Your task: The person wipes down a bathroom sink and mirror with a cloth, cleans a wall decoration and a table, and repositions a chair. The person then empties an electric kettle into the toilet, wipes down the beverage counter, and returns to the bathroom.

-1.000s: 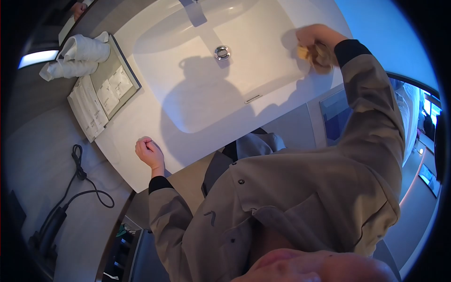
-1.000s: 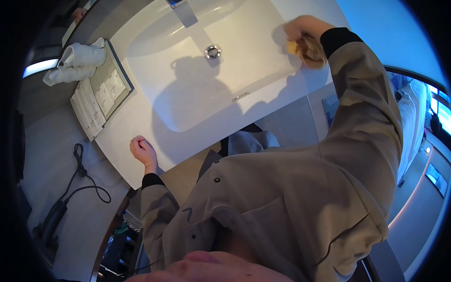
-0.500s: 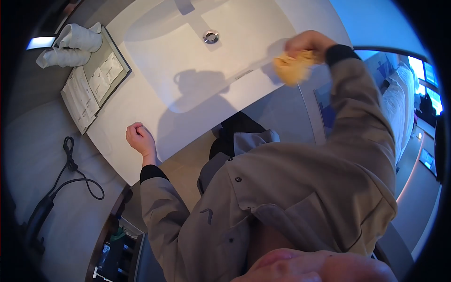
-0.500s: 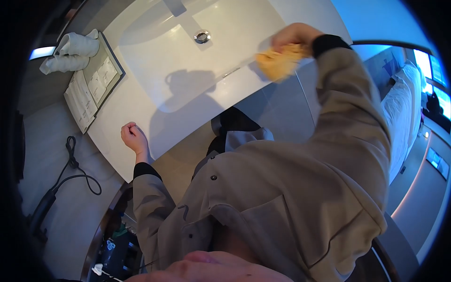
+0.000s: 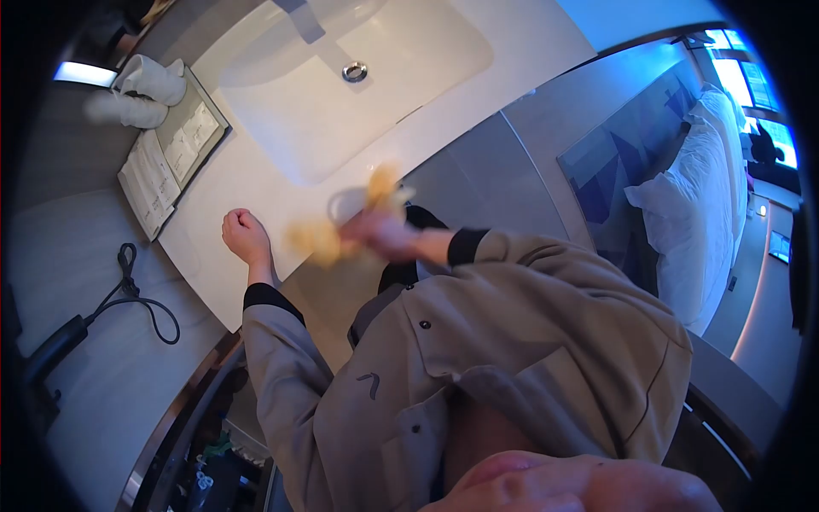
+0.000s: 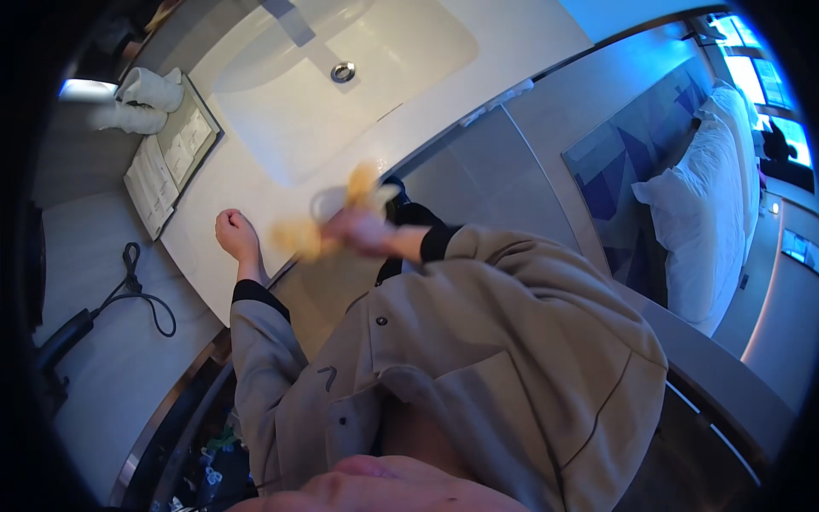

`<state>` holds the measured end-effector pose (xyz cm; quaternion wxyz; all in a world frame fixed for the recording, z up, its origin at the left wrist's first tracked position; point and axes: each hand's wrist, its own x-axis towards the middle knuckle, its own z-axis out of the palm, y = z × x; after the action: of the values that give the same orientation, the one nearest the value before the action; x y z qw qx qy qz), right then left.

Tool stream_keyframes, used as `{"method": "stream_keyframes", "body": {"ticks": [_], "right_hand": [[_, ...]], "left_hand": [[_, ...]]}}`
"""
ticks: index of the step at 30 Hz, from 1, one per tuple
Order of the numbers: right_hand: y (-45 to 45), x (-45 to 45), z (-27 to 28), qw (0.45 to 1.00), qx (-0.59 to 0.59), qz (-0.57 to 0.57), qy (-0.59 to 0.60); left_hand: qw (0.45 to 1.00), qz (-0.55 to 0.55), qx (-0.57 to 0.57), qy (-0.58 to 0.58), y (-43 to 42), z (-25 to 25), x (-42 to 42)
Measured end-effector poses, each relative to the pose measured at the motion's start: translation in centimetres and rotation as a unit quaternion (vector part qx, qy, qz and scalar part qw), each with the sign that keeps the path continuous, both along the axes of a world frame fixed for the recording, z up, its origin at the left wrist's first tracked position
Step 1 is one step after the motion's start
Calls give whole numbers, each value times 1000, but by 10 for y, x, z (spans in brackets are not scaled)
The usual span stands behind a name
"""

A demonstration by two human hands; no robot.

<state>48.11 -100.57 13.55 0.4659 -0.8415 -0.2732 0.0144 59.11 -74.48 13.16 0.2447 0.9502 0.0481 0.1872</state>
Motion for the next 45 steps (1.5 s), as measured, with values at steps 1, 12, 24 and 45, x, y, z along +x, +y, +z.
{"method": "stream_keyframes", "body": {"ticks": [1,12,24,45], "right_hand": [[11,-25,-1,989,8,86,121],[-5,69,5,942,-293,-162,10],[-347,78,-36,770,-434,-464,-50],[-809,-128,87,521,762,-378,71]], "left_hand": [[1000,-4,-1,-11,-3,-1,-1],[1000,0,14,-13,-1,0,4],[999,11,47,17,-3,3,5],[693,-573,-273,342,-734,85,-18]]}}
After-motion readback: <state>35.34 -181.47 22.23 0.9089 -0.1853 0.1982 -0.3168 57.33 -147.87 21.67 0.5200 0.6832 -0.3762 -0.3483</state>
